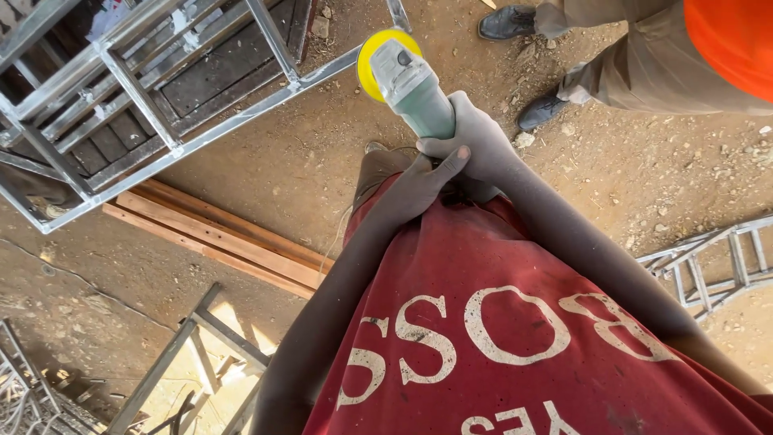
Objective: The person uses a handheld angle grinder to smooth the weld joints on a metal gate frame.
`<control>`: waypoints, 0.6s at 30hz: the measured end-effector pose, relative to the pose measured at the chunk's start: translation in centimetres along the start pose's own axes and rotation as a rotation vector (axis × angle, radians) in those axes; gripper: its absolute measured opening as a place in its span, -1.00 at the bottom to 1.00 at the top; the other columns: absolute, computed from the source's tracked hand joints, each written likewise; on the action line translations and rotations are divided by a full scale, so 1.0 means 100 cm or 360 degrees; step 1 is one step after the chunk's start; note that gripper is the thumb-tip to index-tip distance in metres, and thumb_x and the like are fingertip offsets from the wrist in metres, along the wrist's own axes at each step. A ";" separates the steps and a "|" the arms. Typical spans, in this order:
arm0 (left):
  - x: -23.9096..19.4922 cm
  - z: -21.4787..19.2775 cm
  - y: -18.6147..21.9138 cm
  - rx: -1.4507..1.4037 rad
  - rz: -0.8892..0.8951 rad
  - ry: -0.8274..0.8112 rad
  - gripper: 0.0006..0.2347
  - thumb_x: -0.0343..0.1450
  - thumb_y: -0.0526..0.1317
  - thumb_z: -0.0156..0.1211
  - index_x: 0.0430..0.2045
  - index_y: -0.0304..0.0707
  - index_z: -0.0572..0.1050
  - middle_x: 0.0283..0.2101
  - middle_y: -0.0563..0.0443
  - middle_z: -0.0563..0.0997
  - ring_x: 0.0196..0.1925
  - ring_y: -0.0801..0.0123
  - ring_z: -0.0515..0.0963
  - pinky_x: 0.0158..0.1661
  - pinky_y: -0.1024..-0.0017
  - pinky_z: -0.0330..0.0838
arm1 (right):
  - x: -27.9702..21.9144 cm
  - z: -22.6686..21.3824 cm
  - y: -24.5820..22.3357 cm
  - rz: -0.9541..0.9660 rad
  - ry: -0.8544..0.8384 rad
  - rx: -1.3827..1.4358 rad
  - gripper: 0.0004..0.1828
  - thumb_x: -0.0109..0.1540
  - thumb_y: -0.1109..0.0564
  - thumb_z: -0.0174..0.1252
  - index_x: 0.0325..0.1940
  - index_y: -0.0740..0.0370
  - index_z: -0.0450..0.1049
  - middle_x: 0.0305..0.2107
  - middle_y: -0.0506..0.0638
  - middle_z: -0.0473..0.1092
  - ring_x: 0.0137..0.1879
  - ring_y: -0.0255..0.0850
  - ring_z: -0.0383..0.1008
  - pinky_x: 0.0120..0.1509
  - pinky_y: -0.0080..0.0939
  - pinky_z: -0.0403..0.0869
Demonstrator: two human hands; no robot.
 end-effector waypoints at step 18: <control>-0.005 0.005 0.008 0.0015 -0.0063 0.0093 -0.28 0.52 0.09 0.12 0.39 -0.56 0.04 0.41 -0.48 0.18 0.50 -0.10 0.09 0.44 -0.18 -0.06 | 0.001 0.005 -0.003 -0.0028 -0.0015 -0.0042 -0.34 0.04 -0.19 0.26 0.10 0.11 0.24 -0.09 0.21 0.44 0.15 0.23 0.48 0.22 0.28 0.40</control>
Point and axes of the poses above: each hand's wrist, its own x-axis towards the middle knuckle, its own z-axis out of the palm, y = z × x, the point moved 3 cm from there along x, towards the middle knuckle
